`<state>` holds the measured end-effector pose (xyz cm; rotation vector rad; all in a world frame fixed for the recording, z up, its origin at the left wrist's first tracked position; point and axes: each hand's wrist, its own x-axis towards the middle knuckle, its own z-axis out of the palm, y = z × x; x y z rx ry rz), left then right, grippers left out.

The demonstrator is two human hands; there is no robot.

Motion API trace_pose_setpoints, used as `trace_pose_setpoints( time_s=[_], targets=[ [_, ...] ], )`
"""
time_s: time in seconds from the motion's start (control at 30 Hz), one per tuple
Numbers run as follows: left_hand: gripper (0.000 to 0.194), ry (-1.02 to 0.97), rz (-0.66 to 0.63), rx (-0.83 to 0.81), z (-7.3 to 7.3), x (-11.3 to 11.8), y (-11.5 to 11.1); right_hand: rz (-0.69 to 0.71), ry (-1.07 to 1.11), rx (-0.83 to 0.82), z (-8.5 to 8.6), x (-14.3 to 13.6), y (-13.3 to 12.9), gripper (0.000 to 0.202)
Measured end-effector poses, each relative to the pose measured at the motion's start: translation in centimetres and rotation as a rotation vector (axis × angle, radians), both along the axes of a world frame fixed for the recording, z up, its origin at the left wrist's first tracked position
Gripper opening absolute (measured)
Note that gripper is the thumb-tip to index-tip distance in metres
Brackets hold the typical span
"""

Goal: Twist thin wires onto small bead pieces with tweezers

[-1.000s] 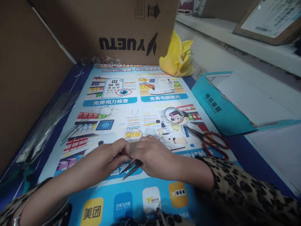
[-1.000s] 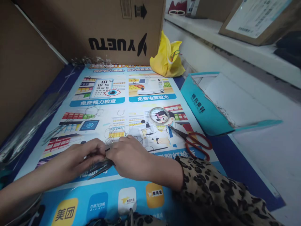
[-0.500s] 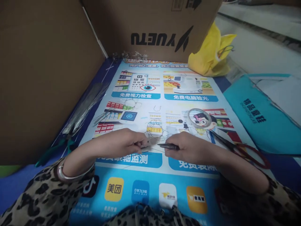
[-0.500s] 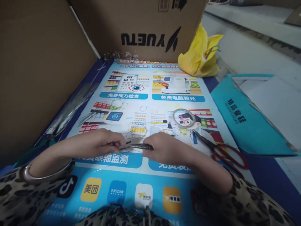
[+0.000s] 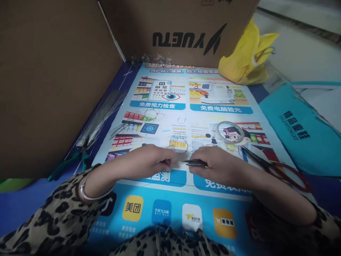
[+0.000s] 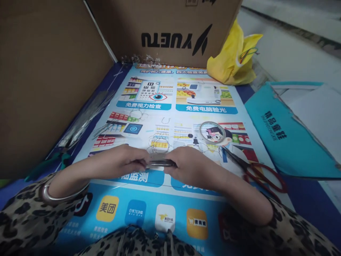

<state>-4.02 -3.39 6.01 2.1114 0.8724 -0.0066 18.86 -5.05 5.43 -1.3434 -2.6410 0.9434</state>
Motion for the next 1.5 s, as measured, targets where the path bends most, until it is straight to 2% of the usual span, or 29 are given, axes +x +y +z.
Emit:
trace_pose_setpoints(
  time_s=[0.1,0.2,0.3,0.43,0.6,0.67,0.73,0.83,0.93,1.03,1.27,1.37,1.5],
  targets=[
    [0.023,-0.208,0.155,-0.268,-0.5,0.4,-0.4,-0.142,0.120,0.085,0.1,-0.8,-0.4,0.018],
    [0.025,-0.334,0.222,-0.447,-1.0,0.8,-0.7,-0.110,0.241,0.148,-0.2,-1.3,-0.8,0.013],
    [0.022,-0.374,0.277,-0.488,-1.1,1.1,-0.9,-0.031,0.289,0.191,-0.7,-1.6,-1.2,0.010],
    [0.025,-0.424,0.341,-0.522,-1.0,1.6,-1.1,-0.018,0.323,0.235,-1.7,-1.9,-1.4,0.009],
    [0.021,-0.362,0.309,-0.565,-0.7,1.5,-0.8,0.035,0.331,0.272,-2.0,-1.6,-1.3,0.014],
    [0.015,-0.292,0.256,-0.406,-0.6,1.1,-0.5,0.008,0.283,0.322,-1.8,-1.1,-0.9,0.015],
    [0.008,-0.174,0.161,-0.076,-0.7,0.7,-0.3,-0.026,0.216,0.371,-1.6,-0.6,-0.5,0.015],
    [0.016,0.041,0.027,0.452,-1.0,0.5,-0.5,-0.034,0.083,0.408,-1.5,-0.3,-0.1,0.016],
    [0.015,0.144,-0.035,0.741,-1.3,0.8,-1.0,-0.034,-0.008,0.420,-1.7,-0.6,-0.3,0.020],
    [0.012,0.144,-0.058,0.862,-1.5,1.1,-1.2,-0.045,-0.019,0.441,-1.8,-1.0,-0.9,0.021],
    [0.009,0.113,-0.088,0.994,-1.9,1.2,-1.0,-0.040,-0.077,0.444,-1.6,-1.3,-1.5,0.020],
    [0.010,0.159,-0.101,1.041,-1.4,1.6,-1.2,-0.070,-0.090,0.438,-1.5,-1.2,-1.2,0.020],
    [0.009,0.215,-0.087,1.056,0.0,2.8,-0.8,-0.141,-0.095,0.426,-1.1,-0.7,-0.3,0.020]
  ],
)
